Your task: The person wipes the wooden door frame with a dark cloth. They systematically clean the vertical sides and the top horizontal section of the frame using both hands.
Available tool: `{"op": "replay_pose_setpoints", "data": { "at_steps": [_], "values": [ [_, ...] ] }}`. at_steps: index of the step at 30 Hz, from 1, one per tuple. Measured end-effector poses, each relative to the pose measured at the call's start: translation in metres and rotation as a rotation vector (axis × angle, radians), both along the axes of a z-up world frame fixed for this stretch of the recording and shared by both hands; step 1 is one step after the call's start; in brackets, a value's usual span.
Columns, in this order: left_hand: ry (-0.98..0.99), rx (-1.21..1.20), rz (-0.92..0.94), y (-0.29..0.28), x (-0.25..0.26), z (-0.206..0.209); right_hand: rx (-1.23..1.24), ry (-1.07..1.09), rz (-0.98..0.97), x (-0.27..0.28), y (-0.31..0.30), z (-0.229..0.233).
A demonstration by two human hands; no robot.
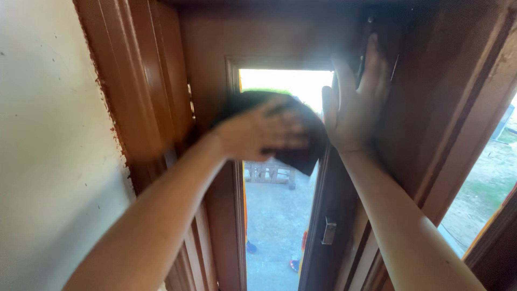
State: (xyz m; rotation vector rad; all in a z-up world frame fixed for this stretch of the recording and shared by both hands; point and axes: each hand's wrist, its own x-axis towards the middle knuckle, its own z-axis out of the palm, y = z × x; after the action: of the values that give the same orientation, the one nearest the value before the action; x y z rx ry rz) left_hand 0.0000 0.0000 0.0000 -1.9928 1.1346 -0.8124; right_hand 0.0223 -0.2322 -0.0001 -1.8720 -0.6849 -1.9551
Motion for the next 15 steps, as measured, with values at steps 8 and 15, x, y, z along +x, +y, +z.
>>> {"op": "replay_pose_setpoints", "data": {
  "at_steps": [8, 15],
  "values": [
    [-0.526, -0.847, 0.173, -0.017, -0.011, 0.017, -0.002, 0.05, -0.04, -0.006, 0.002, 0.003],
    [-0.574, -1.174, 0.074, -0.089, 0.009, -0.023, -0.005, 0.016, -0.034, 0.002, 0.001, -0.003]
  ]
}}
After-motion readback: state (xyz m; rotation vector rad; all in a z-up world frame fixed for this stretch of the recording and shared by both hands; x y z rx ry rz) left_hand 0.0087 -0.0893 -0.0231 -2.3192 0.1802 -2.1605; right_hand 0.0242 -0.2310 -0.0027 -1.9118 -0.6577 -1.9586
